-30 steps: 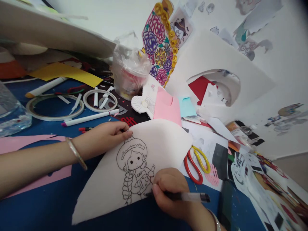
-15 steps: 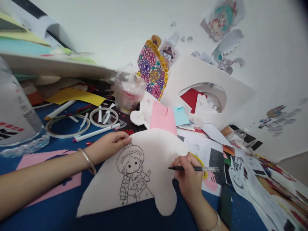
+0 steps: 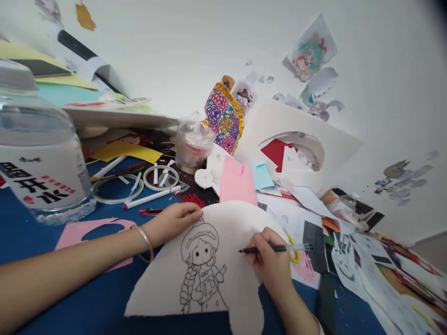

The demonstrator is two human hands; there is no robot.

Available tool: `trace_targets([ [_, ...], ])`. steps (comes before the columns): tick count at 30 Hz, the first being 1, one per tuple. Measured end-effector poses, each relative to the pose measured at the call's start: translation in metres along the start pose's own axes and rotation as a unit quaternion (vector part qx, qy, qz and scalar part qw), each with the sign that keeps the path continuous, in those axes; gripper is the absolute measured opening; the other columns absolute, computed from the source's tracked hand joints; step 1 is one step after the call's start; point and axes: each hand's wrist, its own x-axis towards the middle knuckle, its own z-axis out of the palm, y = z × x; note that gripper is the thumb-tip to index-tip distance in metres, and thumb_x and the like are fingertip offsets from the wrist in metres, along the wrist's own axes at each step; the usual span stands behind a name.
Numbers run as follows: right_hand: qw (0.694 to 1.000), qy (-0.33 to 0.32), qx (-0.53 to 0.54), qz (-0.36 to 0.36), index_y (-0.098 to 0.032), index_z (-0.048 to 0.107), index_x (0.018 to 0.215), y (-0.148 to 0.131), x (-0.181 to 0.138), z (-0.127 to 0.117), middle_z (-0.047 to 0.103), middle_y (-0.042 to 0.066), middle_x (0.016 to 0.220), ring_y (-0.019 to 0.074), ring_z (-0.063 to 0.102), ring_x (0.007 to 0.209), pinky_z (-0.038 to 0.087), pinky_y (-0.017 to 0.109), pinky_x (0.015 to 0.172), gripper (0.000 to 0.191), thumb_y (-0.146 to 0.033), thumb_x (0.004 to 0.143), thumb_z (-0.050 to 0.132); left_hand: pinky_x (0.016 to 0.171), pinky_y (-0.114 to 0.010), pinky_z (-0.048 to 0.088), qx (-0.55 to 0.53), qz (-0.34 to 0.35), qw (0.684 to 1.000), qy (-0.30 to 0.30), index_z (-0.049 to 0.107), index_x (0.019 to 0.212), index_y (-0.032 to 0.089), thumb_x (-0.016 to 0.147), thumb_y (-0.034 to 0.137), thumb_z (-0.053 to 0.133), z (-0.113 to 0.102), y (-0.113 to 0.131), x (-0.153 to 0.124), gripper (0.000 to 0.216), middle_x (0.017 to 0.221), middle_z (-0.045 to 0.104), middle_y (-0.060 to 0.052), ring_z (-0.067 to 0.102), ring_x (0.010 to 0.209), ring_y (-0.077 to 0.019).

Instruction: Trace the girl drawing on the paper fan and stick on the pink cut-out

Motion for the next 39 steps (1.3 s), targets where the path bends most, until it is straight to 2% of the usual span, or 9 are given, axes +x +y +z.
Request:
trace_targets([
  [5, 1.000, -0.013, -0.024, 0.006, -0.020, 0.042, 0.050, 0.004, -0.004, 0.003, 0.051, -0.003, 0.042, 0.0070, 0.040, 0.036, 0.028, 0.018, 0.035, 0.034, -0.037, 0.074, 0.061, 0.066, -0.027, 0.041, -0.022, -0.006, 1.000, -0.021, 0.057, 0.073, 0.019, 0.070, 0.057, 0.039, 0.005, 0.002, -0.001, 0.042, 0.073, 0.058, -0.001, 0.053, 0.072, -0.0182],
  [10, 0.996, -0.030, -0.070, -0.039, -0.021, 0.040, 0.048, -0.002, -0.008, 0.008, 0.048, -0.004, 0.039, 0.0075, 0.039, 0.035, 0.028, 0.019, 0.036, 0.034, -0.034, 0.075, 0.056, 0.061, -0.027, 0.038, -0.032, -0.005, 0.999, -0.011, 0.050, 0.061, 0.020, 0.069, 0.061, 0.038, 0.003, -0.001, 0.001, 0.044, 0.063, 0.048, 0.001, 0.048, 0.065, -0.0167],
  [12, 0.993, -0.040, -0.092, -0.055, -0.021, 0.040, 0.048, -0.003, -0.009, 0.010, 0.048, -0.004, 0.039, 0.0076, 0.039, 0.036, 0.029, 0.020, 0.037, 0.034, -0.032, 0.076, 0.054, 0.063, -0.027, 0.040, -0.040, -0.006, 0.999, -0.015, 0.051, 0.062, 0.020, 0.069, 0.061, 0.039, 0.002, -0.002, 0.002, 0.044, 0.064, 0.051, 0.001, 0.050, 0.066, -0.0175],
  [16, 0.988, -0.048, -0.124, -0.078, -0.020, 0.041, 0.048, -0.001, -0.009, 0.009, 0.048, -0.004, 0.040, 0.0078, 0.040, 0.038, 0.030, 0.020, 0.039, 0.034, -0.030, 0.078, 0.052, 0.072, -0.027, 0.043, -0.112, -0.020, 0.993, -0.039, 0.060, 0.083, 0.018, 0.067, 0.056, 0.048, 0.001, -0.005, 0.003, 0.043, 0.081, 0.062, -0.001, 0.057, 0.081, -0.0207],
  [19, 0.987, -0.014, -0.129, -0.099, -0.021, 0.040, 0.048, 0.000, -0.006, 0.006, 0.048, -0.004, 0.041, 0.0083, 0.040, 0.038, 0.031, 0.020, 0.038, 0.036, -0.032, 0.080, 0.053, 0.057, -0.024, 0.038, -0.181, -0.033, 0.981, -0.064, 0.059, 0.101, 0.018, 0.062, 0.046, 0.058, 0.001, -0.007, 0.002, 0.048, 0.066, 0.055, 0.004, 0.053, 0.063, -0.0156],
  [22, 0.981, 0.036, -0.141, -0.126, -0.021, 0.041, 0.048, -0.002, -0.002, 0.003, 0.047, -0.004, 0.041, 0.0088, 0.041, 0.039, 0.032, 0.021, 0.039, 0.037, -0.035, 0.081, 0.052, 0.050, -0.022, 0.031, -0.206, -0.029, 0.975, -0.074, 0.056, 0.106, 0.017, 0.059, 0.038, 0.059, 0.000, -0.005, 0.002, 0.052, 0.056, 0.044, 0.008, 0.044, 0.052, -0.0121],
  [29, 0.965, 0.119, -0.159, -0.169, -0.020, 0.044, 0.056, -0.005, 0.017, -0.010, 0.048, -0.005, 0.046, 0.0105, 0.043, 0.044, 0.036, 0.023, 0.047, 0.035, -0.041, 0.083, 0.050, 0.071, -0.029, 0.043, -0.215, -0.020, 0.976, -0.036, 0.054, 0.108, 0.016, 0.056, 0.031, 0.057, -0.008, -0.005, 0.004, 0.054, 0.089, 0.066, -0.003, 0.060, 0.085, -0.0221],
  [34, 0.945, 0.187, -0.190, -0.189, -0.021, 0.046, 0.066, -0.005, 0.032, -0.022, 0.052, -0.003, 0.054, 0.0124, 0.046, 0.049, 0.039, 0.025, 0.053, 0.030, -0.045, 0.084, 0.047, 0.085, -0.037, 0.045, -0.208, -0.021, 0.978, -0.016, 0.054, 0.114, 0.014, 0.058, 0.036, 0.061, -0.012, -0.011, 0.006, 0.061, 0.104, 0.067, -0.008, 0.060, 0.099, -0.0283],
  [39, 0.928, 0.209, -0.229, -0.207, -0.019, 0.056, 0.085, -0.010, 0.039, -0.040, 0.062, 0.004, 0.079, 0.0183, 0.056, 0.074, 0.043, 0.029, 0.068, 0.029, -0.045, 0.085, 0.045, 0.093, -0.040, 0.043, -0.197, -0.015, 0.980, -0.005, 0.053, 0.121, 0.011, 0.059, 0.043, 0.065, -0.018, -0.010, 0.005, 0.071, 0.122, 0.060, -0.012, 0.055, 0.110, -0.0309],
])
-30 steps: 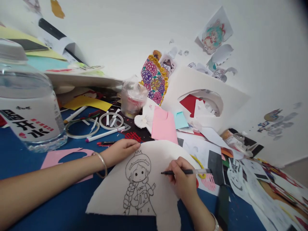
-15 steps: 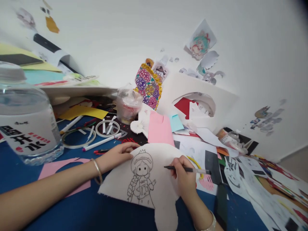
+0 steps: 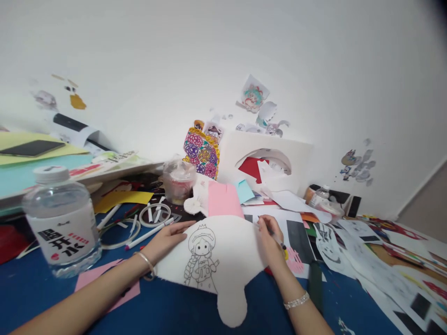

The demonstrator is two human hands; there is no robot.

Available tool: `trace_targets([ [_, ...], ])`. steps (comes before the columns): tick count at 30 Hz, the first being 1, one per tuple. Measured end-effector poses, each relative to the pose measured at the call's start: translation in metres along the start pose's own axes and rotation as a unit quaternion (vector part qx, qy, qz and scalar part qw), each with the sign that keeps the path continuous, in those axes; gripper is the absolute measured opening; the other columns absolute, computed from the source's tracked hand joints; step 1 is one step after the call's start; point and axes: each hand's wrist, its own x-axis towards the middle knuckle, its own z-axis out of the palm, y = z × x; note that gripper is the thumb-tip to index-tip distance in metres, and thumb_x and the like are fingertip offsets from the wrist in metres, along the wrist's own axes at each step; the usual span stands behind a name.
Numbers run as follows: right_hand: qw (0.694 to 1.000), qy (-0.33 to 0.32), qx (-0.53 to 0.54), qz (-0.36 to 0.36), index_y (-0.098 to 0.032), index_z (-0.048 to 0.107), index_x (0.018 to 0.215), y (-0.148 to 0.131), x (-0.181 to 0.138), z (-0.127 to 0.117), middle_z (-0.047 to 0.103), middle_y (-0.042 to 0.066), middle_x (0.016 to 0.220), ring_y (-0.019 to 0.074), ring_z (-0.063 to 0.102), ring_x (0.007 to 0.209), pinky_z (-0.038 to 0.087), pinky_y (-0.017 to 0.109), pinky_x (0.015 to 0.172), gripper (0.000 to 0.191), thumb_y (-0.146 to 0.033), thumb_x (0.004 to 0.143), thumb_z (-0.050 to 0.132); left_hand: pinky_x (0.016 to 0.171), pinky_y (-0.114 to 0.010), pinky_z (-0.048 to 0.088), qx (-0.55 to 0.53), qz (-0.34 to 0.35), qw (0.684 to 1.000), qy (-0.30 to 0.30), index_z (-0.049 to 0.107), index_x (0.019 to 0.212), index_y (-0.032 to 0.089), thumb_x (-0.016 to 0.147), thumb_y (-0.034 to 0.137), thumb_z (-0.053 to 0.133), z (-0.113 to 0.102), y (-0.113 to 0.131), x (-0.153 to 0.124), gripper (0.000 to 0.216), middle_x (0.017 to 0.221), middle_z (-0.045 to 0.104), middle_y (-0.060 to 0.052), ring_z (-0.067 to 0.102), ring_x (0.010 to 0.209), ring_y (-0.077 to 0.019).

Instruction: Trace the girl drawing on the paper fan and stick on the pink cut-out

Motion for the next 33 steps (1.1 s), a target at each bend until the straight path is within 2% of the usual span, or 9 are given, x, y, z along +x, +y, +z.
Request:
trace_targets([
  [7, 0.990, -0.092, -0.061, -0.090, -0.019, 0.062, 0.090, 0.009, 0.004, -0.017, 0.066, 0.006, 0.092, 0.0216, 0.059, 0.089, 0.044, 0.032, 0.080, 0.031, -0.043, 0.089, 0.042, 0.091, -0.038, 0.046, 0.011, 0.022, 1.000, -0.012, 0.052, 0.123, 0.012, 0.060, 0.053, 0.067, -0.004, 0.011, -0.007, 0.077, 0.124, 0.058, -0.013, 0.058, 0.109, -0.0289],
  [13, 0.977, -0.118, -0.099, -0.147, -0.020, 0.062, 0.091, 0.008, -0.001, -0.011, 0.066, 0.006, 0.089, 0.0216, 0.060, 0.083, 0.046, 0.033, 0.076, 0.029, -0.039, 0.091, 0.040, 0.098, -0.046, 0.041, 0.078, 0.062, 0.995, 0.000, 0.056, 0.119, 0.015, 0.064, 0.057, 0.065, -0.004, 0.017, -0.012, 0.070, 0.123, 0.059, -0.013, 0.055, 0.111, -0.0316],
  [18, 0.978, -0.073, -0.102, -0.164, -0.018, 0.060, 0.093, -0.005, -0.001, -0.013, 0.064, 0.009, 0.091, 0.0226, 0.059, 0.087, 0.045, 0.035, 0.080, 0.028, -0.037, 0.092, 0.038, 0.106, -0.042, 0.033, 0.136, 0.103, 0.985, 0.020, 0.055, 0.122, 0.020, 0.067, 0.052, 0.066, -0.007, 0.033, -0.022, 0.064, 0.130, 0.054, -0.009, 0.048, 0.120, -0.0285],
  [23, 0.983, 0.019, -0.093, -0.157, -0.019, 0.057, 0.097, -0.015, 0.002, -0.020, 0.062, 0.009, 0.096, 0.0222, 0.057, 0.090, 0.045, 0.036, 0.081, 0.026, -0.035, 0.093, 0.036, 0.094, -0.039, 0.046, 0.134, 0.106, 0.985, 0.038, 0.052, 0.125, 0.020, 0.067, 0.060, 0.063, -0.021, 0.053, -0.040, 0.071, 0.129, 0.055, -0.009, 0.054, 0.113, -0.0309],
  [26, 0.981, 0.056, -0.087, -0.161, -0.020, 0.057, 0.095, -0.016, 0.003, -0.021, 0.062, 0.008, 0.091, 0.0225, 0.058, 0.088, 0.045, 0.036, 0.079, 0.025, -0.035, 0.093, 0.038, 0.088, -0.038, 0.050, 0.137, 0.120, 0.982, 0.057, 0.058, 0.119, 0.021, 0.067, 0.063, 0.062, -0.026, 0.052, -0.044, 0.067, 0.123, 0.060, -0.010, 0.057, 0.108, -0.0320],
  [30, 0.979, 0.082, -0.077, -0.171, -0.019, 0.058, 0.095, -0.016, 0.002, -0.021, 0.063, 0.008, 0.090, 0.0232, 0.059, 0.088, 0.046, 0.037, 0.079, 0.025, -0.035, 0.092, 0.039, 0.097, -0.041, 0.044, 0.155, 0.151, 0.968, 0.126, 0.063, 0.112, 0.021, 0.065, 0.064, 0.062, -0.025, 0.045, -0.040, 0.063, 0.123, 0.060, -0.009, 0.053, 0.114, -0.0334],
  [33, 0.979, 0.091, -0.069, -0.168, -0.019, 0.060, 0.098, -0.016, 0.003, -0.023, 0.065, 0.010, 0.098, 0.0239, 0.060, 0.093, 0.046, 0.037, 0.082, 0.028, -0.036, 0.091, 0.039, 0.098, -0.039, 0.042, 0.148, 0.149, 0.963, 0.166, 0.063, 0.112, 0.020, 0.065, 0.066, 0.059, -0.023, 0.044, -0.038, 0.066, 0.125, 0.058, -0.009, 0.050, 0.117, -0.0331],
])
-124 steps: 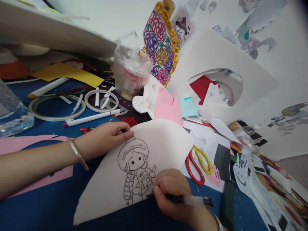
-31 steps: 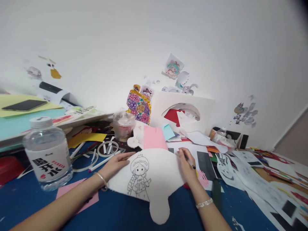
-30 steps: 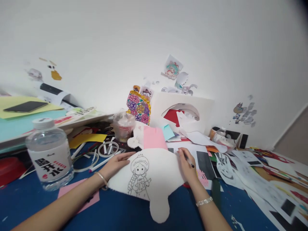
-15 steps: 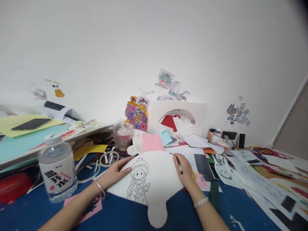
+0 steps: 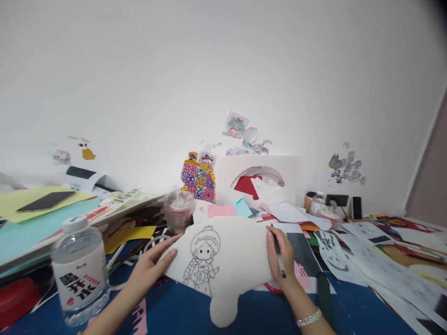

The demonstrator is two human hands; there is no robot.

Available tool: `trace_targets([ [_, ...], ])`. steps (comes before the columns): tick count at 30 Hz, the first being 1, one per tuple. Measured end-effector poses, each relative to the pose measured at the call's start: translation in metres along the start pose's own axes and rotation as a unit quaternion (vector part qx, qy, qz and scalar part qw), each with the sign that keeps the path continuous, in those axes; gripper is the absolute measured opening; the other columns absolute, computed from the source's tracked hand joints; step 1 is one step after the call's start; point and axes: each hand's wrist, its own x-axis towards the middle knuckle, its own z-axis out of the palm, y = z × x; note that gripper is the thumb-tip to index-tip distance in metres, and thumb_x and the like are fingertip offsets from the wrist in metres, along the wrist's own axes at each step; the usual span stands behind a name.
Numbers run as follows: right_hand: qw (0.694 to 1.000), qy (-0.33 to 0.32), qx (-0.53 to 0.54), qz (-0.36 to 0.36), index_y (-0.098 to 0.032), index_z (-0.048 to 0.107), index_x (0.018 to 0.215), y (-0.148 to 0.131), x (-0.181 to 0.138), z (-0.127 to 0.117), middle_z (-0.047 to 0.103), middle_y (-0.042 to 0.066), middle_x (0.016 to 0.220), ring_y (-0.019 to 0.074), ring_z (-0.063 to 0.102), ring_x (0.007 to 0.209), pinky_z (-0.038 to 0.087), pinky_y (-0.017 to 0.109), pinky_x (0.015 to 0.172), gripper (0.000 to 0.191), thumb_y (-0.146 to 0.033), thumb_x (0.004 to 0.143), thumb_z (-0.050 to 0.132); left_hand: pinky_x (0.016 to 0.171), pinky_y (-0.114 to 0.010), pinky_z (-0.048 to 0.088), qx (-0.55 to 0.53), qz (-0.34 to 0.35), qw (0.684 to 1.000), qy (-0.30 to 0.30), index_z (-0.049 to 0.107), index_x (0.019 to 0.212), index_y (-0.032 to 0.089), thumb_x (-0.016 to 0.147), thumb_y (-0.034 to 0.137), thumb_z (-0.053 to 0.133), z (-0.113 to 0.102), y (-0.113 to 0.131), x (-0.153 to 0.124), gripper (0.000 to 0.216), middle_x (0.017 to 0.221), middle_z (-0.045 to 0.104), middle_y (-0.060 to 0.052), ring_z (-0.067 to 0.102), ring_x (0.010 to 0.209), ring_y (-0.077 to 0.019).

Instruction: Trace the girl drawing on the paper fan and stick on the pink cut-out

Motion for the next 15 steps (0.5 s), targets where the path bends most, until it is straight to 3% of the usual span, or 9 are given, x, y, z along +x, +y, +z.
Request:
trace_targets([
  [5, 0.998, -0.027, -0.007, 0.063, -0.018, 0.059, 0.101, 0.011, 0.003, -0.003, 0.067, 0.009, 0.095, 0.0232, 0.063, 0.088, 0.048, 0.034, 0.078, 0.033, -0.040, 0.091, 0.037, 0.080, -0.034, 0.051, -0.015, -0.041, 0.999, 0.022, 0.056, 0.118, 0.016, 0.070, 0.065, 0.054, -0.002, -0.008, 0.004, 0.069, 0.121, 0.060, -0.011, 0.059, 0.104, -0.0313],
  [8, 0.996, -0.058, -0.012, 0.060, -0.018, 0.058, 0.097, 0.018, 0.003, -0.003, 0.067, 0.007, 0.086, 0.0208, 0.063, 0.079, 0.048, 0.030, 0.071, 0.031, -0.038, 0.091, 0.035, 0.068, -0.033, 0.052, 0.081, -0.032, 0.996, -0.002, 0.057, 0.115, 0.012, 0.077, 0.060, 0.041, -0.004, -0.021, 0.006, 0.062, 0.100, 0.069, -0.011, 0.065, 0.085, -0.0278],
  [10, 0.996, -0.076, -0.015, 0.043, -0.018, 0.057, 0.095, 0.022, 0.002, -0.002, 0.066, 0.007, 0.088, 0.0201, 0.062, 0.079, 0.048, 0.030, 0.071, 0.030, -0.038, 0.091, 0.034, 0.073, -0.037, 0.052, 0.177, -0.013, 0.984, 0.006, 0.063, 0.104, 0.013, 0.077, 0.051, 0.041, -0.006, -0.027, 0.006, 0.051, 0.093, 0.070, -0.012, 0.065, 0.084, -0.0290],
  [15, 0.994, -0.101, -0.036, 0.017, -0.016, 0.056, 0.099, 0.028, -0.005, 0.004, 0.065, 0.011, 0.093, 0.0232, 0.060, 0.086, 0.046, 0.036, 0.078, 0.031, -0.036, 0.088, 0.035, 0.099, -0.049, 0.036, 0.285, 0.053, 0.954, 0.078, 0.064, 0.102, 0.013, 0.073, 0.036, 0.044, -0.005, -0.024, -0.005, 0.043, 0.113, 0.063, -0.017, 0.053, 0.109, -0.0344],
])
